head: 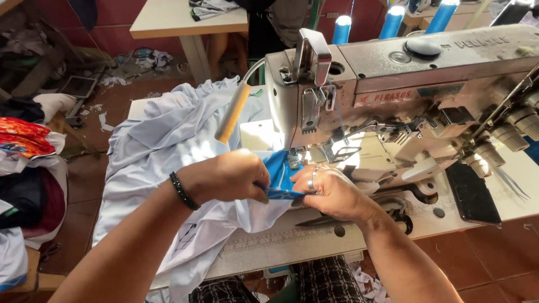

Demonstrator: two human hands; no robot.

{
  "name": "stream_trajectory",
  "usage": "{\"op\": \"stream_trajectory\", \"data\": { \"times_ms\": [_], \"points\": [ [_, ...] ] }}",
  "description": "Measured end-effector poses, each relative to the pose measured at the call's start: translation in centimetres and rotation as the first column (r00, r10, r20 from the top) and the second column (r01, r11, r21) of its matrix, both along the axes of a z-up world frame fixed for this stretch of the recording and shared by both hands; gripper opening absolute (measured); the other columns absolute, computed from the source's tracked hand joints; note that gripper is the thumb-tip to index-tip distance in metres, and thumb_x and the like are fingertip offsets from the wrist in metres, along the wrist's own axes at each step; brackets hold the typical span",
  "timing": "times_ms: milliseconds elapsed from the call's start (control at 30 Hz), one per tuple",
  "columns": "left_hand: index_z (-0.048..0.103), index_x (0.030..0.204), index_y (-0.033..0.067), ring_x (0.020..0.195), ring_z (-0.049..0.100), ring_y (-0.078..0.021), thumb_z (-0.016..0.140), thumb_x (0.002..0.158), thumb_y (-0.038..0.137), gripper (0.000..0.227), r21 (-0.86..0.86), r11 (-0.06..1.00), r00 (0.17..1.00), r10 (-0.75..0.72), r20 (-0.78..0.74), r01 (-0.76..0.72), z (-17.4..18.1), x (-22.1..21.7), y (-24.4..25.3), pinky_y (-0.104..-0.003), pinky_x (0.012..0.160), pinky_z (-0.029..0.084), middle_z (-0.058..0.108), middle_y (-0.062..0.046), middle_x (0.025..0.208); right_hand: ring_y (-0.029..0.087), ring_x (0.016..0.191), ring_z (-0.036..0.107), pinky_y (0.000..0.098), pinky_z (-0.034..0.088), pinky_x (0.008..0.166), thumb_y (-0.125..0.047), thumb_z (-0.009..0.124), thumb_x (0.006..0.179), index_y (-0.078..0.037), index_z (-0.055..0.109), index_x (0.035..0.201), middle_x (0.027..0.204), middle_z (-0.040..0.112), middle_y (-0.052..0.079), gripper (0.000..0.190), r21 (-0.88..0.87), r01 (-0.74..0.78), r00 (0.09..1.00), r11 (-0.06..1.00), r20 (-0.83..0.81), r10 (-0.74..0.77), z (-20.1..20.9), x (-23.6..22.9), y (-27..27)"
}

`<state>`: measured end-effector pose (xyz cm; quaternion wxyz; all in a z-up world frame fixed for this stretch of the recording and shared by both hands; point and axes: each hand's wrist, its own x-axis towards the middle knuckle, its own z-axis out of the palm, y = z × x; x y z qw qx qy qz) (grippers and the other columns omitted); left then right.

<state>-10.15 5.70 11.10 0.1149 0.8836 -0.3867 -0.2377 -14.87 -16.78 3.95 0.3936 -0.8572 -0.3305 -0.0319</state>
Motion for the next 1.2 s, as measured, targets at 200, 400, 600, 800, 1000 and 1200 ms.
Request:
{"op": "stream_trajectory", "data": {
  "times_ms": [200,400,600,800,1000,1200],
  "points": [
    [0.074,0.090,0.0140,0.059,0.064,-0.0192,0.065,0.083,0.031,0.020,-0.001,0.989,0.985,-0.144,-0.094,0.145,0.0,-0.2,-1.1,-0.029,0.061,0.054,0.069,-0.007,0.069,0.022,0.103,0.063,0.0469,0.033,0.103,-0.016,0.068,0.082,-0.014,0.072,0.082,0.087,0.072,-0.001,0.004,-0.093,-0.057,0.995,0.994,0.078,0.064,-1.7,0.5,-1.0],
    [0.073,0.085,0.0114,0.050,0.059,-0.0236,0.069,0.079,0.036,0.025,-0.064,0.963,0.963,-0.265,-0.046,0.262,-0.3,-1.3,-2.1,-0.033,0.051,0.051,0.065,-0.010,0.060,0.023,0.104,0.064,0.0544,0.025,0.106,-0.010,0.068,0.078,-0.013,0.074,0.083,0.086,0.073,0.003,0.008,-0.055,-0.037,0.994,0.998,0.104,0.043,0.1,-1.7,0.4],
    [0.061,0.064,0.0160,0.063,0.053,-0.0240,0.071,0.078,0.039,0.029,-0.338,0.845,0.892,-0.306,0.333,0.415,-4.0,-2.0,-1.4,-0.038,0.073,0.039,0.058,0.003,0.058,0.019,0.080,0.068,0.0668,0.038,0.089,-0.005,0.064,0.085,-0.001,0.062,0.076,0.078,0.066,0.008,0.010,0.036,-0.021,0.868,0.999,0.497,0.000,0.9,-5.1,1.9],
    [0.037,0.140,0.0218,0.129,0.037,-0.0286,0.076,0.069,0.060,0.090,-0.149,0.969,0.799,-0.069,0.598,0.196,-9.7,-1.8,-1.7,-0.064,0.094,0.029,0.046,-0.011,0.131,0.027,0.097,0.068,0.0614,0.033,0.096,-0.008,0.058,0.089,-0.004,0.063,0.090,0.093,0.067,0.006,0.007,0.034,0.005,0.855,0.999,0.517,-0.022,-3.1,-4.8,0.4],
    [0.039,0.141,0.0186,0.132,0.030,-0.0342,0.041,0.081,0.069,0.079,-0.165,0.977,0.900,-0.053,0.432,0.137,-8.5,-1.0,-1.5,-0.070,0.101,0.014,0.040,-0.019,0.136,0.026,0.100,0.068,0.0606,0.033,0.097,-0.007,0.062,0.086,-0.005,0.064,0.088,0.093,0.068,0.006,0.004,0.037,0.003,0.854,0.999,0.520,-0.022,-3.2,-3.7,0.3],
    [0.050,0.126,0.0124,0.130,0.036,-0.0318,0.029,0.082,0.068,0.074,-0.326,0.939,0.944,0.008,0.329,0.106,-7.8,0.5,-1.1,-0.073,0.098,0.013,0.045,-0.017,0.133,0.027,0.102,0.067,0.0655,0.027,0.103,-0.001,0.064,0.083,-0.003,0.063,0.092,0.096,0.067,0.007,0.010,0.060,-0.029,0.883,0.998,0.469,-0.002,-3.2,-2.2,0.1]
  ]
}}
